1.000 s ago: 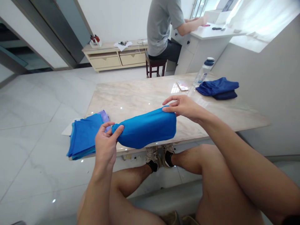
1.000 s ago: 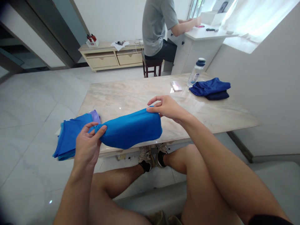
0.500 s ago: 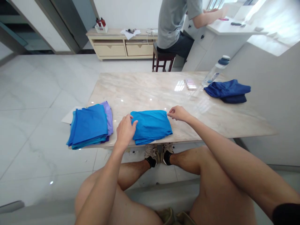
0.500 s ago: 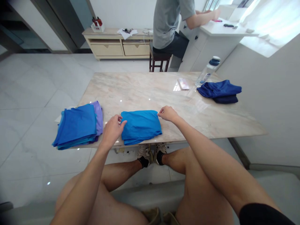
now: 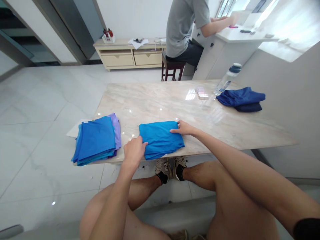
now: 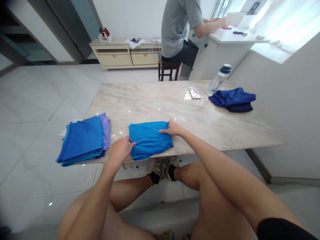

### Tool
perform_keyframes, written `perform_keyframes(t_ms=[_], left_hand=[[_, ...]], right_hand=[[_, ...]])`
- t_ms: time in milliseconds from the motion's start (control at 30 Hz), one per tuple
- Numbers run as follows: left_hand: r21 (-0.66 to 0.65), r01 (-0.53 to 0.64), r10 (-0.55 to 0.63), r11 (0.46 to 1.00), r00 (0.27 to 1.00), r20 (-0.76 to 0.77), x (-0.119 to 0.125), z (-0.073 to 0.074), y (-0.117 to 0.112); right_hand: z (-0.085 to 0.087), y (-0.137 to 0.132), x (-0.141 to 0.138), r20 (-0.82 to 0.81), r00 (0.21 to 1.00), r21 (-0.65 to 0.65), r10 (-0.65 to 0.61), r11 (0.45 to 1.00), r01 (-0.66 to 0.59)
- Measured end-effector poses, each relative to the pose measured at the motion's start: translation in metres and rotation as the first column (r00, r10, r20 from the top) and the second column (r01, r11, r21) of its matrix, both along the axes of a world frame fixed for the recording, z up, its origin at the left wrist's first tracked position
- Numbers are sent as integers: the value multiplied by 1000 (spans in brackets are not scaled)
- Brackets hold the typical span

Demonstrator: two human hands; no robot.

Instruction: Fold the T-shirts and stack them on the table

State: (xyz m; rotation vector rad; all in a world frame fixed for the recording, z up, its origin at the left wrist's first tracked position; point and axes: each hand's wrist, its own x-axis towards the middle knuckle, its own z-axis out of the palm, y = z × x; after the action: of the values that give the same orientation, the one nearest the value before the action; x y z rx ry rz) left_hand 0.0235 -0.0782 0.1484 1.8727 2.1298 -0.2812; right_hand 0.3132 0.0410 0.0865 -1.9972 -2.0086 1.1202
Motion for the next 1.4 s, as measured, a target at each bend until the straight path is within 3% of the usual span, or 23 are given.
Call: perform_keyframes(t_ms=[167, 333, 433, 633, 767, 1000, 1233, 1300, 1400], left_hand=[[19, -21, 21, 1000, 999, 30, -8, 9, -15], [35, -25, 23, 999, 999, 47, -13, 10, -20], [46, -18, 15, 999, 997, 72, -14, 6, -18], [71, 23, -30, 997, 994, 102, -10, 3, -14], [60, 61, -68, 996, 991, 116, -9, -1, -14], [-22, 290, -274, 957, 924, 266, -17, -24, -9], [-13, 301, -283, 954, 911, 301, -29, -37, -1], [59, 282, -287, 957, 908, 306, -31, -40, 2], [319, 266, -368, 910, 872, 324, -32, -41, 9]], right_hand=[[-7, 0, -15, -120, 988, -36, -93, 995, 90], [4, -3, -22, -277, 958, -68, -79, 996, 63], [12, -8, -24, -404, 909, -187, -104, 982, 29], [20, -17, -22, -413, 901, -396, -129, 917, -50], [21, -18, -13, -389, 901, -451, -189, 892, -8], [22, -21, -4, -377, 913, -369, -155, 930, 5], [21, -35, -26, -265, 960, -386, -89, 922, -22], [29, -30, -23, -232, 968, -319, -101, 948, 22], [46, -21, 4, -210, 968, -248, -140, 965, 86]])
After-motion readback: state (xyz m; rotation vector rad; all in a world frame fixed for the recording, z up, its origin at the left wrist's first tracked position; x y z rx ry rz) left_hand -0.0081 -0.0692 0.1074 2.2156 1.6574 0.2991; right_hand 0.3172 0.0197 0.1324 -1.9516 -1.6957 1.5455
